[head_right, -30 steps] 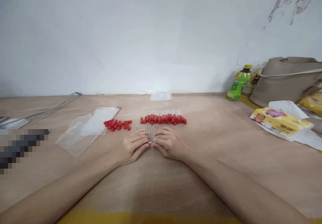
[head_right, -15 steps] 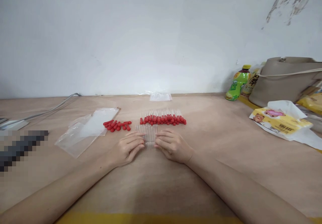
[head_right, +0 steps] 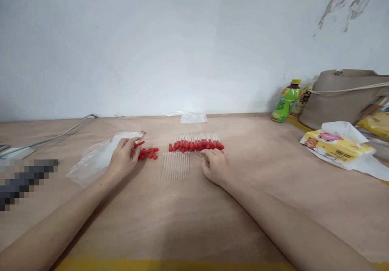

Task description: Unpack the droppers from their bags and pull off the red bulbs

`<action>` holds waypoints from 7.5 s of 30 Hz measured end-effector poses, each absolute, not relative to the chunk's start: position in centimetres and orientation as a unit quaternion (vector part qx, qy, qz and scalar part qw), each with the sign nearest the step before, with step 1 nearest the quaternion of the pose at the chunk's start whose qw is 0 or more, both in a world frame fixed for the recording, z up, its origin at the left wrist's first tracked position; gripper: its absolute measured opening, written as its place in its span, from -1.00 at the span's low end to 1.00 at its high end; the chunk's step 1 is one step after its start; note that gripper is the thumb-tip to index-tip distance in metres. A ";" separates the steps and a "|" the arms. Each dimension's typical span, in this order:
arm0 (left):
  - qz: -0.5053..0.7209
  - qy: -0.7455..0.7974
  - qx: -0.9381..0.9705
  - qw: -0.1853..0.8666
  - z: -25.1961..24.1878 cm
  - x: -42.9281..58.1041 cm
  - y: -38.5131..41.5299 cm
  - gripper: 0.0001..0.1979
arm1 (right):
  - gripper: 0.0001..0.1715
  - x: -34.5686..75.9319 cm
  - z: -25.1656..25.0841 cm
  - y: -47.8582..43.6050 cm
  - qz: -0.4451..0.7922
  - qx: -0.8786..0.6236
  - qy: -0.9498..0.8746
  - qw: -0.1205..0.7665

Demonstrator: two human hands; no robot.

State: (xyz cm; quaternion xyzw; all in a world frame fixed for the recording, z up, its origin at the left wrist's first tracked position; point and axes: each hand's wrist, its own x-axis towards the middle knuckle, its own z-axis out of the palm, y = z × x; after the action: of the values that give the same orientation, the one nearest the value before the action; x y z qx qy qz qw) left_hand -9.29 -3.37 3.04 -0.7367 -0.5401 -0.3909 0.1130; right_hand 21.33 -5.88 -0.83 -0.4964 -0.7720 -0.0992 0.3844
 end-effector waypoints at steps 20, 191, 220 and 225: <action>-0.335 -0.517 -0.728 0.300 2.7 -8.6 -4.3 -0.81 | -0.82 20.1 -0.3 -7.2 -0.064 -0.448 -0.820 0.351; -0.310 -0.503 -0.787 0.176 4.4 -7.8 -3.2 -0.81 | -0.75 21.0 0.0 -6.9 -0.008 -0.370 -0.868 0.331; -0.353 -0.371 -0.841 0.174 2.9 -4.2 -5.9 -0.92 | -0.40 21.2 0.2 -6.6 -0.059 -0.391 -0.790 0.468; -0.363 -0.284 -0.863 0.205 2.1 -3.6 -7.1 -0.95 | -0.38 21.2 0.6 -7.1 -0.132 -0.336 -0.837 0.412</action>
State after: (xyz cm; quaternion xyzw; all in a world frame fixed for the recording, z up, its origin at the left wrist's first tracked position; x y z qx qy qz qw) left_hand -3.59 -7.09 2.13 -0.8633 -0.2840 -0.3632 0.2053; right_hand 21.22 -7.10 0.56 -0.3359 -0.8366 -0.1316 0.4123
